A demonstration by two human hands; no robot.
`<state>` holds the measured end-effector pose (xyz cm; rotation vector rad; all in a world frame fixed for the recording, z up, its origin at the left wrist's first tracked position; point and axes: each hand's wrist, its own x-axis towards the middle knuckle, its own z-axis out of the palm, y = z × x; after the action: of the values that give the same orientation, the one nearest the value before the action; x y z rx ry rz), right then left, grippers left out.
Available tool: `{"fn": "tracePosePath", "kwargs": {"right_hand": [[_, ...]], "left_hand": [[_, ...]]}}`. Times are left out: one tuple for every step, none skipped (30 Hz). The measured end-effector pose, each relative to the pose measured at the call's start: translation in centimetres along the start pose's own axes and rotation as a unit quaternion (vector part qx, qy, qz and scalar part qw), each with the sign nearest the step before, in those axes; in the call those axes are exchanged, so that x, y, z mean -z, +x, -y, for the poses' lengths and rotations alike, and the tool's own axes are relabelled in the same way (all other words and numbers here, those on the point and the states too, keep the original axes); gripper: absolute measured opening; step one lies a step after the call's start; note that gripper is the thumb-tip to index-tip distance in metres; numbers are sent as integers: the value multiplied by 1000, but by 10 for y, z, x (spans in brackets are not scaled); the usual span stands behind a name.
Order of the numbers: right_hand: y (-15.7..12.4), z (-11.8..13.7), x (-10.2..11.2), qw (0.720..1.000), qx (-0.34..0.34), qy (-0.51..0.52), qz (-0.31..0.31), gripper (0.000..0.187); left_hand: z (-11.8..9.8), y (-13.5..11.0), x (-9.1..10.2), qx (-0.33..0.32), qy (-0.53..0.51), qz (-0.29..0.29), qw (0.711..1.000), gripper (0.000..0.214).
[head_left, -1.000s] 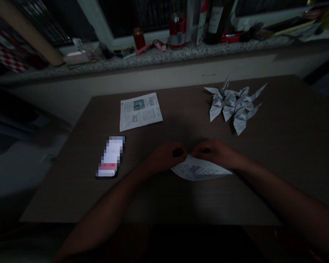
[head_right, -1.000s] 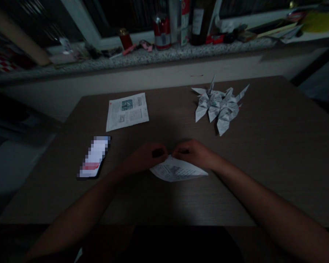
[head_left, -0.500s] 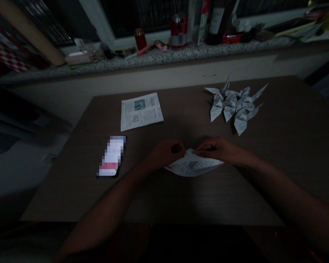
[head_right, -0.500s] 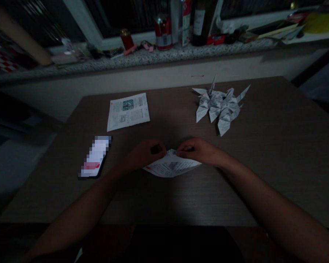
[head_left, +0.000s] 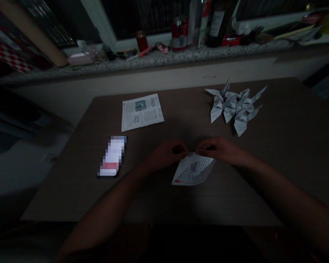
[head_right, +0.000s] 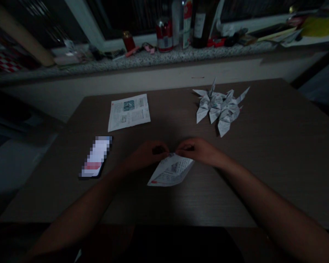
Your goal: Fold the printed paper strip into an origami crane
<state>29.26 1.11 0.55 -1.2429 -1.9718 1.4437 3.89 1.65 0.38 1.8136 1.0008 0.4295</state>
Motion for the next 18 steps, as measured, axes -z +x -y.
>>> {"fn": "tracePosePath", "kwargs": {"right_hand": [[0, -1, 1, 1000, -8, 12, -20, 33], [-1, -1, 3, 999, -20, 29, -39, 34], [-1, -2, 4, 997, -34, 49, -54, 36], [-1, -2, 5, 994, -50, 70, -66, 37], [-2, -3, 6, 991, -64, 92, -76, 39], [-2, -3, 7, 987, -75, 112, -87, 41], [-3, -3, 7, 983, -82, 128, -99, 44], [-3, -3, 7, 980, -86, 139, -112, 47], [-4, -3, 7, 978, -90, 144, -124, 50], [-4, -3, 6, 977, -92, 144, -129, 51], [-4, -3, 6, 977, -95, 139, -128, 50], [-5, -2, 5, 980, -99, 128, -118, 48], [-5, -2, 4, 983, -102, 117, -101, 47], [-4, -1, 3, 985, -105, 106, -83, 47], [-4, -1, 2, 988, -106, 96, -64, 46], [-4, 0, 1, 989, -105, 89, -51, 46], [-3, 0, 0, 990, -104, 84, -42, 46], [-2, 0, 0, 991, -102, 80, -37, 45]], "left_hand": [[3, 0, 1, -1, -2, -8, 1000, 11], [5, 0, 2, -1, -1, -19, 1000, 12], [8, 0, 3, 0, 1, -33, 999, 13], [10, 0, 4, 3, 6, -47, 999, 14], [12, 0, 5, 8, 11, -61, 998, 15], [14, 0, 6, 12, 13, -74, 997, 16], [15, 0, 7, 15, 12, -85, 996, 16], [15, 0, 7, 20, 7, -94, 995, 16], [15, 1, 8, 26, -2, -101, 995, 16], [14, 1, 8, 36, -13, -106, 994, 15], [12, 1, 8, 46, -27, -110, 992, 15], [11, 1, 8, 58, -40, -113, 991, 14], [9, 1, 7, 68, -53, -115, 990, 13], [7, 0, 7, 75, -64, -116, 988, 12], [5, 0, 6, 80, -73, -116, 987, 12], [4, 0, 6, 83, -80, -116, 987, 11], [4, 0, 5, 87, -85, -115, 986, 11], [4, 0, 5, 92, -89, -113, 985, 11]]}}
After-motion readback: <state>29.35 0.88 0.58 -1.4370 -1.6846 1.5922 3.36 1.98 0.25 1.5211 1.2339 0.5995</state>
